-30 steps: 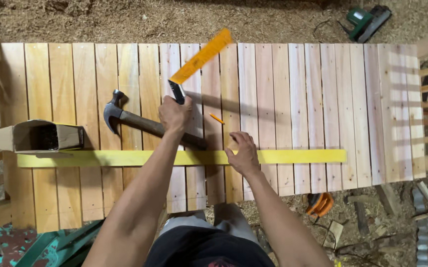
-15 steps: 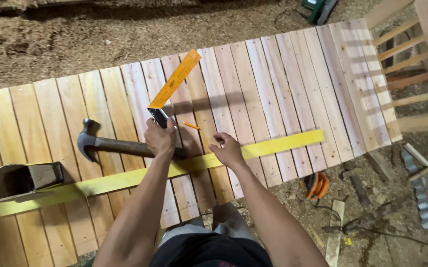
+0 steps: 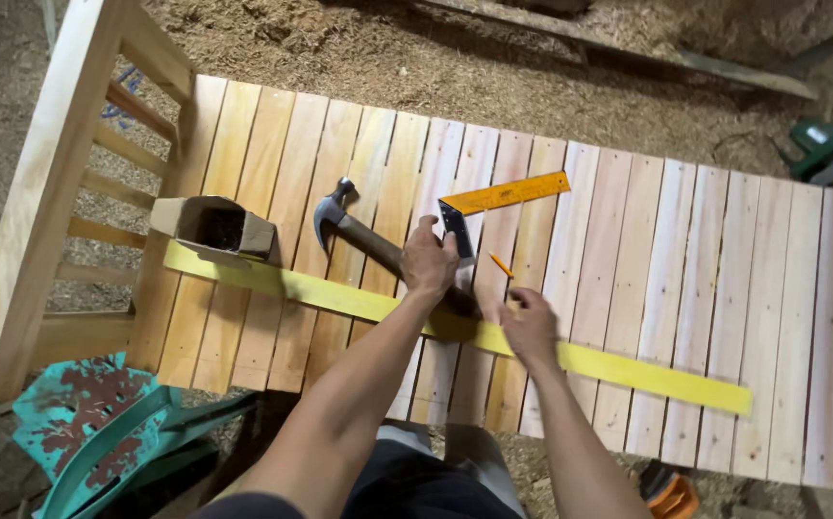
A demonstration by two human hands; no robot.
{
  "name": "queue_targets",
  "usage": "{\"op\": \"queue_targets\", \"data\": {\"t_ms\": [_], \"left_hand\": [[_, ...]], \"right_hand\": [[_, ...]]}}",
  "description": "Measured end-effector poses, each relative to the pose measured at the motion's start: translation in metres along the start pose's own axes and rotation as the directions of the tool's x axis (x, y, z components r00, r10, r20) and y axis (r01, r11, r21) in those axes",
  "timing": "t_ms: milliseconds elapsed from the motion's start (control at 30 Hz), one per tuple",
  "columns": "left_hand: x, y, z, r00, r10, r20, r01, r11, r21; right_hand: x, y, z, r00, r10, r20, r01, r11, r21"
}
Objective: The person measures and marks a wooden plank with a ruler and pencil, then uses a hammer to drive nails into wooden slats to assemble a bench frame. The person repeatedly positions slats and hammers them into place.
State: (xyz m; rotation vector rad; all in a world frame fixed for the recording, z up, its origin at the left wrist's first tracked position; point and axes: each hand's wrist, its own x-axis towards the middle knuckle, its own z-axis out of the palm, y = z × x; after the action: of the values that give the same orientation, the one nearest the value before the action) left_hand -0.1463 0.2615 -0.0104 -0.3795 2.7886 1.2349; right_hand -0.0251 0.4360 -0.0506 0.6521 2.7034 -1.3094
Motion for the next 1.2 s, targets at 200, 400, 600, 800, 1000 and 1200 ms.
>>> {"op": "queue_targets", "data": {"t_ms": [200,400,600,800,1000,1200], "left_hand": [[-0.002,-0.023,-0.03,0.993,0.006,-0.116,-0.031,0.975,-0.219],[-0.02,-0.028,-0.063,0.956,0.084,-0.283,-0.177,0.931,-0.32],[-0.038,0.0,-0.067,0.843,0.366,-0.394,-0.505,0.791,-0.345],[-0.079,0.063,-0.019,0.827,0.504,-0.251,-0.562,0.71,-0.425],[-0.142,0.124,0.048,0.753,0.65,-0.103,-0.619,0.648,-0.444],[-0.22,0.166,0.112,0.674,0.738,-0.022,-0.662,0.591,-0.461]], "right_hand": [[0.017,-0.053,0.073,0.88,-0.407,0.243,0.442,0.89,-0.109],[0.035,-0.093,0.11,0.871,-0.315,0.378,0.378,0.92,-0.105],[0.004,-0.101,0.047,0.965,0.064,0.254,-0.018,0.984,-0.178],[-0.035,-0.078,-0.038,0.984,0.14,-0.112,-0.125,0.983,0.135],[-0.072,-0.005,-0.112,0.925,0.278,-0.259,-0.208,0.941,0.268],[-0.119,0.079,-0.176,0.885,0.234,-0.401,-0.102,0.941,0.324]]}}
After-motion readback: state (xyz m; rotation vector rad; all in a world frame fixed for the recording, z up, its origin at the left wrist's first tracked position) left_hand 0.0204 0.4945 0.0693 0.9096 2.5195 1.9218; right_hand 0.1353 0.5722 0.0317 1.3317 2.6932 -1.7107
